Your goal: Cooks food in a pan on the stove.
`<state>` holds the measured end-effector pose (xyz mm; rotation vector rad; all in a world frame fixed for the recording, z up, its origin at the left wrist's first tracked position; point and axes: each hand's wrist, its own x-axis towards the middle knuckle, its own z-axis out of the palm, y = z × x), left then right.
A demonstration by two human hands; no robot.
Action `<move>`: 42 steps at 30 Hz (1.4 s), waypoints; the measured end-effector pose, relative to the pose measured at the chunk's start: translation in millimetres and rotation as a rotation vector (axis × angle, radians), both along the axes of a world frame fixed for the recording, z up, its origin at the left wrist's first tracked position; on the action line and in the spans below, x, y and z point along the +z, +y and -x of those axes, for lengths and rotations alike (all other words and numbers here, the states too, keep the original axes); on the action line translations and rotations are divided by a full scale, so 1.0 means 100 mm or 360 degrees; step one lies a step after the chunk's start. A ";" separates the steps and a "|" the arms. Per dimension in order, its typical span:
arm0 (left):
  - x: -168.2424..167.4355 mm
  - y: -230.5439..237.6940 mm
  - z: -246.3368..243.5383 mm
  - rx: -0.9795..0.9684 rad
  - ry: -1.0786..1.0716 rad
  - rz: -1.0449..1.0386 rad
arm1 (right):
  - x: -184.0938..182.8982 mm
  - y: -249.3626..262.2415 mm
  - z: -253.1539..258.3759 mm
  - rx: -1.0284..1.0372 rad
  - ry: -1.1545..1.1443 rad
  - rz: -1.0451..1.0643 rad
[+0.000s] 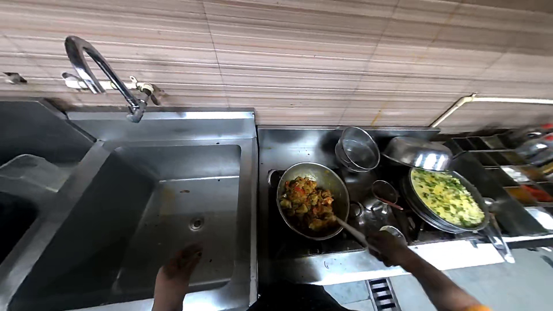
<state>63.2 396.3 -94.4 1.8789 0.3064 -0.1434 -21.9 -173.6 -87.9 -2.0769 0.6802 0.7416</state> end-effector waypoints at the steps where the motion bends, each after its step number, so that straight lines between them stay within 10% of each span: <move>1: -0.01 0.01 0.00 -0.0013 0.0018 0.0009 | -0.13 0.17 0.04 -0.0204 -0.0047 -0.0245; 9: 0.09 -0.05 -0.25 -0.0136 0.0009 -0.0125 | -0.54 0.78 -0.15 -0.0726 -0.0526 -0.0634; 18: 0.04 -0.11 -0.34 -0.0212 -0.0038 -0.0108 | 0.20 0.71 -0.22 0.0222 -0.0711 0.0732; 24: -0.05 -0.05 -0.26 -0.0191 -0.0032 -0.0028 | 0.57 0.63 -0.48 0.0283 -0.0501 0.1163; 28: -0.04 0.07 -0.22 -0.0089 -0.0022 0.0018 | 0.36 0.19 -0.23 0.0276 -0.0161 0.0701; 35: -0.04 0.11 -0.08 -0.0067 0.0053 0.0031 | -0.56 0.89 -0.26 -0.0751 -0.0456 -0.0808; 42: 0.07 -0.03 -0.12 -0.0029 0.0034 -0.0038 | -0.49 0.73 -0.21 -0.0563 -0.0714 -0.0519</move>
